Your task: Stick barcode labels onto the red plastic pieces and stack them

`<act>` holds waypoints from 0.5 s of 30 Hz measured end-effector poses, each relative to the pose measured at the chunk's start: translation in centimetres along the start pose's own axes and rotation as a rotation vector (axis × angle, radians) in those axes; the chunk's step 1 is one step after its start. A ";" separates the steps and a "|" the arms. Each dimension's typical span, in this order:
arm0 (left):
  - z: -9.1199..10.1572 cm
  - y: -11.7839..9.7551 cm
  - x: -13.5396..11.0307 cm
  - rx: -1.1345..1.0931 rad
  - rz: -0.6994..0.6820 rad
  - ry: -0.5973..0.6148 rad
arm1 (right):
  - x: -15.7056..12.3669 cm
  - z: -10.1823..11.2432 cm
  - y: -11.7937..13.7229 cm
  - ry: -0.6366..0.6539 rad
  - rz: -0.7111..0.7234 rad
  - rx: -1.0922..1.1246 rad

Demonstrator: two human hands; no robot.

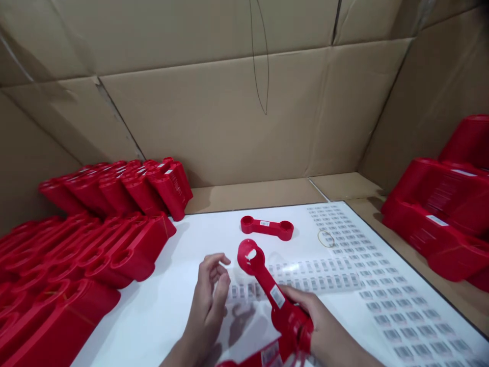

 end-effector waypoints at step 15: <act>1.1 -8.1 -5.9 -0.180 -0.137 -0.080 | -0.8 1.4 3.4 -0.040 0.116 -0.134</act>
Point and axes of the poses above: each hand's wrist, its own x-axis towards the middle knuckle, its own z-axis out of the back of the hand, y = z × x, the point moved 5 cm from there along x, towards the middle knuckle, and after that the axes turned 1 degree about y, right-handed, at the moved point
